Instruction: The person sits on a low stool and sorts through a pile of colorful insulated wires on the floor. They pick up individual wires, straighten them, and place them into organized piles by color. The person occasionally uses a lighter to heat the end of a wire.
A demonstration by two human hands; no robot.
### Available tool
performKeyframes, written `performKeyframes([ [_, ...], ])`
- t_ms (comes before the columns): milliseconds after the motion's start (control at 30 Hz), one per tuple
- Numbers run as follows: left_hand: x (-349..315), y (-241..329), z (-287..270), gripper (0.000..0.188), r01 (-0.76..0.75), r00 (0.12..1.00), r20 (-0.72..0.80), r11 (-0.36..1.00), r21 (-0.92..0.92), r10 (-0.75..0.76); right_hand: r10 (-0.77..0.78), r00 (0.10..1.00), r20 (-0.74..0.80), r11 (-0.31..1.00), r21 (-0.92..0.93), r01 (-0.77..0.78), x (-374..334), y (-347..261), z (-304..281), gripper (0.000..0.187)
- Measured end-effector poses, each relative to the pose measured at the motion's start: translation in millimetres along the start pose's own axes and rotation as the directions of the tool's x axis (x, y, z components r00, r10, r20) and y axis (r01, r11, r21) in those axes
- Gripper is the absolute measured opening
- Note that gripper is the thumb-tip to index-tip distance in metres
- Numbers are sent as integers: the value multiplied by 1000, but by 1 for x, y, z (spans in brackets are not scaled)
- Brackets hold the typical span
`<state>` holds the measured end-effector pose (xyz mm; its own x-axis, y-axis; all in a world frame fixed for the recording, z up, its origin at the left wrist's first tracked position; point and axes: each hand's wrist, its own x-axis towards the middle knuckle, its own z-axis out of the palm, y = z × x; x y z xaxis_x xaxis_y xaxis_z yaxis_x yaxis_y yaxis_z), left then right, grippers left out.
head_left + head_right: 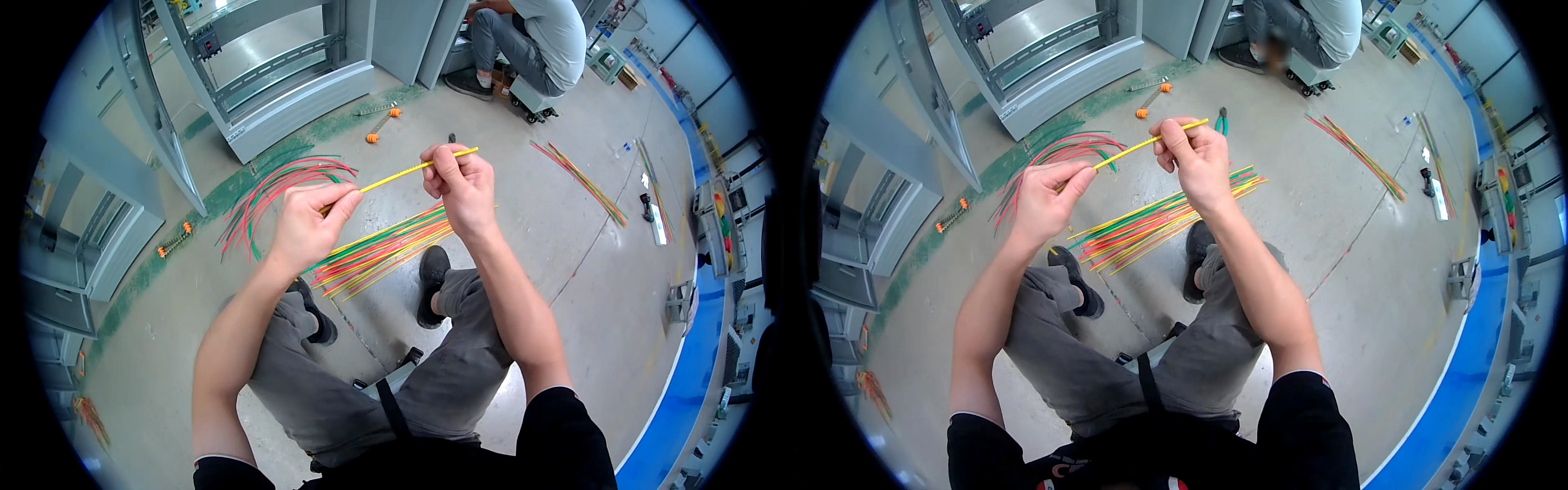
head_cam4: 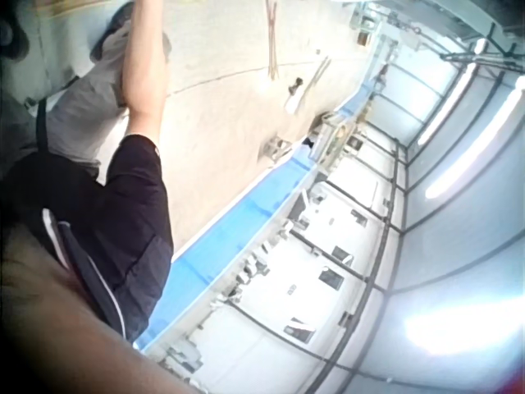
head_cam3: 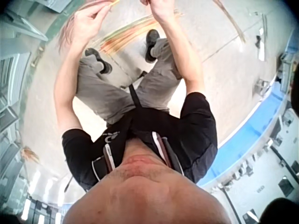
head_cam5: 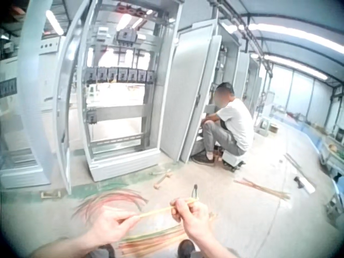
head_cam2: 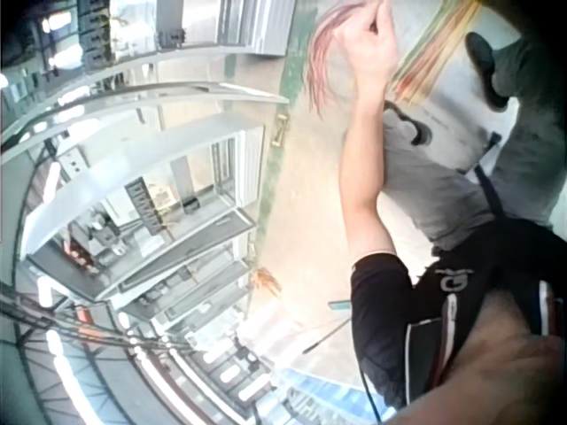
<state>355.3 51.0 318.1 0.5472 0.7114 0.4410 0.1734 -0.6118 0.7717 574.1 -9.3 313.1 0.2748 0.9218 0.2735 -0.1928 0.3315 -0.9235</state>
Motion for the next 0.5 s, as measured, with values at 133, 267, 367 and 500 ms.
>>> performKeyframes([
  [133, 6, 0, 3, 13, 24, 1000, 13, 999, 47, -25, -23, 999, -29, 998, -55, 21, 3, 1, -4, 28],
  [267, 8, -18, 9, 14, -67, 997, -34, 997, -42, 65, 158, 984, 81, 947, 271, -174, 12, 7, -6, 33],
  [367, 12, -21, 6, 15, -2, 1000, 9, 996, -87, 3, 206, 969, 140, 946, 224, -233, 15, 11, -5, 33],
  [500, 13, -15, -10, 16, 128, 989, 94, 975, -179, -113, 114, 991, -67, 961, 260, -93, 31, 2, -38, 33],
])
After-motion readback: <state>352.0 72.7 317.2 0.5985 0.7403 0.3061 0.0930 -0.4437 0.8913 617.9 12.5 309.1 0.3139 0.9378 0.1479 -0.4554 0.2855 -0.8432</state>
